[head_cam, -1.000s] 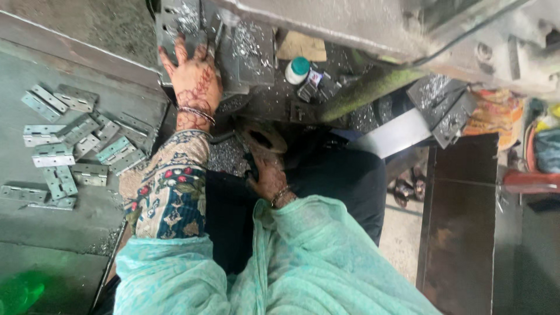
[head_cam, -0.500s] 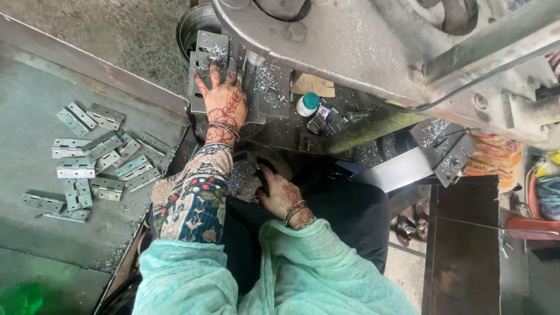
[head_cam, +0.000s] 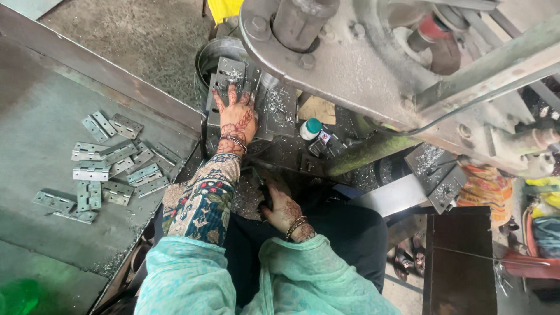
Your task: The person operates a manual metal punching machine, repeatedly placing small metal brackets under the press, activating the lever, and removing the punched pieces. The finished parts are set aside on the machine table.
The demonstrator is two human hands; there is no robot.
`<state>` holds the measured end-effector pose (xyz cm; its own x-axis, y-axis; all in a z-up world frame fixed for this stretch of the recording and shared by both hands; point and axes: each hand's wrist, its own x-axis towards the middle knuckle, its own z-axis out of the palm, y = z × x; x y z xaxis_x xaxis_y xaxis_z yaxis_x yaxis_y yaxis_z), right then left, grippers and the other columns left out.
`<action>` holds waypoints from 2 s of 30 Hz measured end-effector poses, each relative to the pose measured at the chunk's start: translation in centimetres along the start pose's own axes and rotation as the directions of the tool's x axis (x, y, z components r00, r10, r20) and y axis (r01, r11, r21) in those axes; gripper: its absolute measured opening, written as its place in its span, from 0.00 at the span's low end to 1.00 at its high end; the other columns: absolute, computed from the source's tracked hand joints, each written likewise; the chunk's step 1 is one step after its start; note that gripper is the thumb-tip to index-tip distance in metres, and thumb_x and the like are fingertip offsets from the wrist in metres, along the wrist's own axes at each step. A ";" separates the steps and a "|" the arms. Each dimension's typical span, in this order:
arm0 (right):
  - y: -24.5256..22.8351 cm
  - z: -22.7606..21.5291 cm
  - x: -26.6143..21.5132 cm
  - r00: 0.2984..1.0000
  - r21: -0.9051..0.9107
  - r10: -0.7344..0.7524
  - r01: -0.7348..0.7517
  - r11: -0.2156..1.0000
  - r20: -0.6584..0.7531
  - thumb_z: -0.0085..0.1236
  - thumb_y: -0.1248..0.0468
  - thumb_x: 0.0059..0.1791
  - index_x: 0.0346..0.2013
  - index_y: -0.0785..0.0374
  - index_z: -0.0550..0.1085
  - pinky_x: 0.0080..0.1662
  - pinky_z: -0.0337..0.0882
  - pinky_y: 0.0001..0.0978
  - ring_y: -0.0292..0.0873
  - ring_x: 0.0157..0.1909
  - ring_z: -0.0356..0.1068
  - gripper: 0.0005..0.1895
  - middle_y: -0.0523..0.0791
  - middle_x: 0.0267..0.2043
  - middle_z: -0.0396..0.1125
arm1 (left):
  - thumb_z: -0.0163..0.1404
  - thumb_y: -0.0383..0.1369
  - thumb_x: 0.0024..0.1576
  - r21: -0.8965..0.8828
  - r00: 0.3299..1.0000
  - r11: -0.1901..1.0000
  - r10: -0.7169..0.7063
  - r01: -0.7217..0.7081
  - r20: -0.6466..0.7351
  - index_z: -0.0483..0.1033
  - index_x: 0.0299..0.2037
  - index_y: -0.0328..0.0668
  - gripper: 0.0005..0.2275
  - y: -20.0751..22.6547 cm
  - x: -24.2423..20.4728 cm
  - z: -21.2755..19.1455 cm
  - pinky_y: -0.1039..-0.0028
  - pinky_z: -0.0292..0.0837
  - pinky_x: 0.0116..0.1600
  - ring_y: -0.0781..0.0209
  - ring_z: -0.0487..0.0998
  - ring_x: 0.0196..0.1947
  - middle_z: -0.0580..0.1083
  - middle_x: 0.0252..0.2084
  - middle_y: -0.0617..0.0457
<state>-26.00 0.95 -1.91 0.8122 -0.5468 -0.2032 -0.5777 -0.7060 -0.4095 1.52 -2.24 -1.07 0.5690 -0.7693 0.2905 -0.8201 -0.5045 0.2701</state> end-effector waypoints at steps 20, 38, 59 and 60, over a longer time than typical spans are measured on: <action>3.5 8.0 -0.3 0.990 0.029 0.126 -0.125 0.992 -0.055 0.65 0.54 0.45 0.75 0.49 0.52 0.55 0.71 0.49 0.61 0.59 0.68 0.48 0.56 0.64 0.64 | 0.43 0.39 0.57 0.073 0.998 0.997 -0.005 0.009 -0.062 0.75 0.60 0.46 0.21 0.6 0.5 -1.0 0.28 0.21 0.68 0.40 0.47 0.74 0.65 0.70 0.55; -1.8 -3.2 1.4 0.998 -0.090 0.000 0.005 0.996 0.057 0.62 0.53 0.45 0.69 0.53 0.62 0.56 0.71 0.49 0.61 0.58 0.70 0.38 0.56 0.55 0.71 | 0.51 0.35 0.56 -0.145 0.866 0.854 -0.496 0.499 0.058 0.79 0.55 0.53 0.17 -20.5 -18.5 1.8 0.52 0.68 0.60 0.45 0.70 0.62 0.78 0.54 0.53; -1.1 -2.6 0.4 0.999 -0.018 -0.037 0.037 0.999 0.030 0.61 0.54 0.47 0.69 0.53 0.59 0.58 0.69 0.48 0.57 0.60 0.67 0.38 0.52 0.59 0.68 | 0.57 0.26 0.45 -0.211 0.905 0.881 -0.424 0.423 0.042 0.77 0.61 0.59 0.29 -25.8 -23.1 6.9 0.54 0.72 0.61 0.39 0.72 0.59 0.73 0.55 0.42; -1.1 -2.6 0.7 0.999 -0.020 -0.043 0.044 0.999 0.033 0.61 0.54 0.47 0.69 0.53 0.59 0.58 0.69 0.48 0.57 0.60 0.67 0.38 0.51 0.59 0.68 | 0.57 0.26 0.45 -0.216 0.907 0.884 -0.422 0.414 0.011 0.76 0.60 0.55 0.27 -26.0 -22.5 6.7 0.55 0.72 0.61 0.40 0.74 0.58 0.74 0.54 0.42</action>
<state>-25.03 0.22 0.69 0.8387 -0.5006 -0.2143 -0.5429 -0.7383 -0.4003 9.64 25.60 -20.83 0.8612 -0.4887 0.1397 -0.4763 -0.6799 0.5576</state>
